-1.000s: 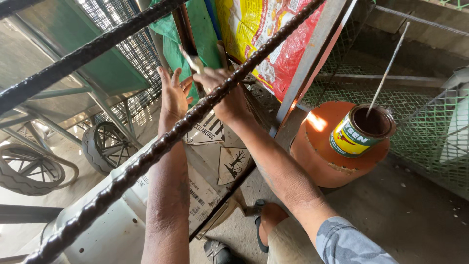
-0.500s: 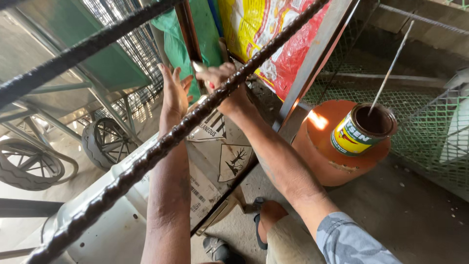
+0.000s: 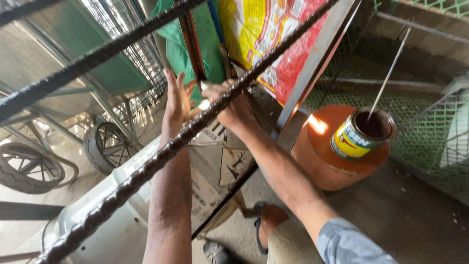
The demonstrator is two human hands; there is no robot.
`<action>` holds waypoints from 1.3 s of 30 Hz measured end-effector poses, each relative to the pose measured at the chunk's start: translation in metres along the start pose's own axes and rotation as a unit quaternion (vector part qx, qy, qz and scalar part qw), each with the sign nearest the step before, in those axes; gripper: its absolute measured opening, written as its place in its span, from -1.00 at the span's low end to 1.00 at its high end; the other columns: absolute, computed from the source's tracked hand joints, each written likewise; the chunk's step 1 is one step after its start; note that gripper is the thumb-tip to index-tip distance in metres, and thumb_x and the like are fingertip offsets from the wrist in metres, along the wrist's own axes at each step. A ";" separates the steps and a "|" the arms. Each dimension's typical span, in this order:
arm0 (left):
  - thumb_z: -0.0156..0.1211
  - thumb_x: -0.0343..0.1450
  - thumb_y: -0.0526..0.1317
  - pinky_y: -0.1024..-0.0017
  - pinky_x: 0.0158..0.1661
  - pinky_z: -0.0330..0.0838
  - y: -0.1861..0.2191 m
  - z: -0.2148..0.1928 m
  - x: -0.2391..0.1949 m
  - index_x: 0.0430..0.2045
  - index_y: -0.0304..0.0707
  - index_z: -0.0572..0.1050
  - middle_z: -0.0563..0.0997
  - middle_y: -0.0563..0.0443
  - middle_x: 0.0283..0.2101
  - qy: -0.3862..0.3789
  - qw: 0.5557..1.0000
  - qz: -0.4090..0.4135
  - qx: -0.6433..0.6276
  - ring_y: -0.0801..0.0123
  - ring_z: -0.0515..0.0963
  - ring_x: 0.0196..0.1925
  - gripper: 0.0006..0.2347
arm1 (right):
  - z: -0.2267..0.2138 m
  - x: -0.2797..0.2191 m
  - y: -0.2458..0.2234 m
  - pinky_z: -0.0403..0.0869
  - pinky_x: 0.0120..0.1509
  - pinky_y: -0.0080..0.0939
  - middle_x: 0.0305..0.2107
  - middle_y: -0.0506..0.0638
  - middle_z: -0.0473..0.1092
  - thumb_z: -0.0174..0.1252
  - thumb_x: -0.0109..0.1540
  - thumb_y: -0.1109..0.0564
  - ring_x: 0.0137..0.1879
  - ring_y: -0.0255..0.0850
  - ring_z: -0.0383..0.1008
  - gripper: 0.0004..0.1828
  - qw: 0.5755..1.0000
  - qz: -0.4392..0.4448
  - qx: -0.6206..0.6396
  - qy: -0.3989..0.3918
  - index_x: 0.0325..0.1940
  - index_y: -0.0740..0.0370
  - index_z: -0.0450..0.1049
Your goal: The person paints a metal cart frame with dark paint using a brush. They repeatedly dip the brush into a paint can resting on a gas cylinder and apply paint to the frame's bars and joints.
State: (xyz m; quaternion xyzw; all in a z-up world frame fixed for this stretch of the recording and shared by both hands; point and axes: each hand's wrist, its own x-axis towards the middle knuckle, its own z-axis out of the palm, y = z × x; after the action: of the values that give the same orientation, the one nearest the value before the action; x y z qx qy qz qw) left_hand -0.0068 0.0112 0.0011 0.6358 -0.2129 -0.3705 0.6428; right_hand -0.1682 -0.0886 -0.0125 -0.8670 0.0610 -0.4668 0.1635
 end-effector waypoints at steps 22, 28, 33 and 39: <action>-0.68 0.14 0.62 -0.42 0.35 -0.42 -0.004 -0.007 0.011 0.50 -0.13 -0.31 -0.07 -0.35 0.54 -0.011 1.000 -0.006 0.011 -0.13 -0.24 0.59 0.09 | -0.036 0.075 -0.023 0.47 0.03 0.07 -0.42 0.07 0.54 0.33 0.18 0.26 -0.25 0.02 0.51 -0.79 0.998 0.040 0.016 -0.034 -0.11 0.12 0.58; -0.65 0.12 0.64 -0.40 0.35 -0.41 -0.003 -0.006 0.012 0.49 -0.15 -0.29 -0.05 -0.36 0.54 -0.015 1.000 -0.001 0.017 -0.12 -0.25 0.59 0.11 | -0.069 0.124 -0.040 0.42 -0.02 0.07 -0.38 0.07 0.52 0.27 0.20 0.29 -0.23 0.05 0.48 -0.78 0.999 -0.026 0.005 0.031 -0.07 0.14 0.54; -0.64 0.12 0.64 -0.40 0.36 -0.39 -0.005 -0.007 0.012 0.50 -0.16 -0.29 -0.05 -0.38 0.53 -0.012 1.000 0.000 0.020 -0.14 -0.25 0.59 0.11 | -0.084 0.162 -0.047 0.41 0.00 0.08 -0.35 0.09 0.50 0.22 0.24 0.25 -0.16 0.08 0.48 -0.78 0.985 -0.109 0.013 0.136 -0.02 0.15 0.53; -0.62 0.12 0.64 -0.40 0.36 -0.38 -0.001 -0.005 0.014 0.50 -0.17 -0.29 -0.06 -0.39 0.53 -0.011 1.000 0.005 0.026 -0.15 -0.23 0.59 0.11 | -0.091 0.196 -0.043 0.42 -0.17 0.08 -0.44 0.12 0.45 0.21 0.31 0.21 -0.25 0.07 0.49 -0.97 0.984 -0.090 -0.025 0.154 -0.16 0.15 0.54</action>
State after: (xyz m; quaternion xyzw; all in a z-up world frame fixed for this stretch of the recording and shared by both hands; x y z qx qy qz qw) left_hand 0.0053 0.0042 -0.0028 0.6468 -0.2327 -0.3688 0.6257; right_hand -0.1371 -0.1194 0.2034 -0.7904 0.0189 -0.6059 0.0878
